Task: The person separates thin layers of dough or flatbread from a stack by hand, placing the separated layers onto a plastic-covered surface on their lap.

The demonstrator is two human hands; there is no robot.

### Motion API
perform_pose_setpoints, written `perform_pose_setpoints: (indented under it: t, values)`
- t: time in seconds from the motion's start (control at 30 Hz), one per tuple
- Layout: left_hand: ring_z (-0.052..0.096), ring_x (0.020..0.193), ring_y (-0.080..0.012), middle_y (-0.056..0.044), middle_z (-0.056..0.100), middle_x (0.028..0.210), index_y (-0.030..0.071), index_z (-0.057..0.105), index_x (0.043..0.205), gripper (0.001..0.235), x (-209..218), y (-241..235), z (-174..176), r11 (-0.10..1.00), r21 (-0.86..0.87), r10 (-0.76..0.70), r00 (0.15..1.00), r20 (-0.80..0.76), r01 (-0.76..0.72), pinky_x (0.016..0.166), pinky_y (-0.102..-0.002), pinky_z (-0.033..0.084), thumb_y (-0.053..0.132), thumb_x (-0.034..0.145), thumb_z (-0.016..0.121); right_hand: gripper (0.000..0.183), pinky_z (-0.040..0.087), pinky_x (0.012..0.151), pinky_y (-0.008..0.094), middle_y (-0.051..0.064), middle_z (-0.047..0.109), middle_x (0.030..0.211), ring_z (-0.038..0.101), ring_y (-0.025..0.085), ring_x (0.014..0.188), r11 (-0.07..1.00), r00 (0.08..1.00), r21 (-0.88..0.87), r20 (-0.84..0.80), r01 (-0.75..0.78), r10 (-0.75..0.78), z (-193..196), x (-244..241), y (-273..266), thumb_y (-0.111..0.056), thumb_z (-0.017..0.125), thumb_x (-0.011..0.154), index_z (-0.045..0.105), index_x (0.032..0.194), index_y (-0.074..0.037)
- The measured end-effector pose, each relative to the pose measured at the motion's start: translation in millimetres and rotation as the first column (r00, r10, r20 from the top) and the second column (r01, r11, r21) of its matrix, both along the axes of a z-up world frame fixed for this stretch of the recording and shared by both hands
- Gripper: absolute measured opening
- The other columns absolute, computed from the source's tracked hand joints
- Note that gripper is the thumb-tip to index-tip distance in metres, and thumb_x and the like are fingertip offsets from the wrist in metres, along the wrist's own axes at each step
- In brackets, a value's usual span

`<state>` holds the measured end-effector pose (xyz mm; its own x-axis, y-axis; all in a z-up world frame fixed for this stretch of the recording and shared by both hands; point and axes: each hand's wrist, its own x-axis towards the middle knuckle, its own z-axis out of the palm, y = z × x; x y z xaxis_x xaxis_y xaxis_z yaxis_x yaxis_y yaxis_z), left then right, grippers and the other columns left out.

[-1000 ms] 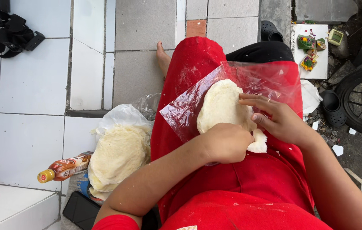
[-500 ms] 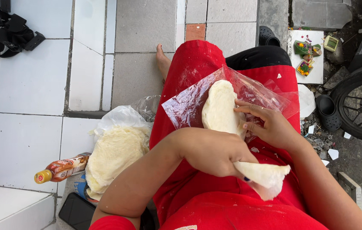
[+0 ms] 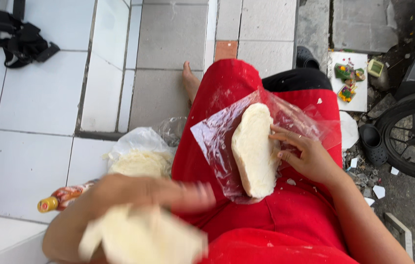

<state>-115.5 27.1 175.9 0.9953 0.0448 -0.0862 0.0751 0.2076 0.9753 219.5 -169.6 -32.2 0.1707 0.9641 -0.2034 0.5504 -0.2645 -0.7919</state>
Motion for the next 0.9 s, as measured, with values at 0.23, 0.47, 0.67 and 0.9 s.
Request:
perform_pose_setpoints:
  t: [0.23,0.47,0.67,0.9]
  values:
    - [0.064,0.093,-0.0130,0.000,0.076,0.095,0.009,0.077,0.110,0.046,-53.4,-11.5,-101.2,0.721,0.630,0.692,0.331,-0.641,-0.288,0.093,-0.030,0.048,0.047,0.096,0.055,0.045,0.047,0.102,0.033,0.004,0.056,0.155,0.062,0.015,0.127,1.000,1.000,0.010,0.020,0.001,-0.001,8.0,-4.9,2.5,-0.011,0.065,0.090,0.066,0.135,-0.016]
    - [0.063,0.094,-0.0209,-0.006,0.074,0.104,0.007,0.079,0.116,0.050,-99.8,13.9,-168.3,0.750,0.597,0.638,0.076,-0.766,-0.283,0.083,-0.036,0.048,0.048,0.092,0.065,0.042,0.049,0.102,0.035,0.011,0.056,0.153,0.060,0.022,0.133,0.998,1.000,0.068,-0.012,-0.006,0.007,11.2,-5.2,3.2,-0.005,0.061,0.093,0.065,0.134,-0.011]
    - [0.067,0.109,-0.0283,-0.014,0.071,0.126,0.005,0.063,0.138,0.044,-62.0,-9.0,-147.5,0.181,0.964,0.968,0.207,-0.140,-0.195,0.093,-0.047,0.046,0.033,0.103,0.068,0.026,0.055,0.093,0.033,0.020,0.067,0.137,0.064,0.028,0.129,0.974,0.995,0.202,0.004,0.100,-0.103,4.8,-12.2,1.3,0.001,0.061,0.098,0.068,0.123,0.000]
    - [0.072,0.070,-0.0139,0.001,0.074,0.096,0.012,0.051,0.135,0.057,75.2,-66.0,-110.8,0.457,0.773,0.743,0.667,-0.059,-0.441,0.062,-0.032,0.056,0.050,0.094,0.061,0.014,0.048,0.075,0.035,0.007,0.069,0.100,0.064,0.022,0.087,0.987,0.969,0.036,0.188,0.154,-0.158,1.4,-9.5,-2.1,-0.004,0.068,0.093,0.066,0.107,-0.006]
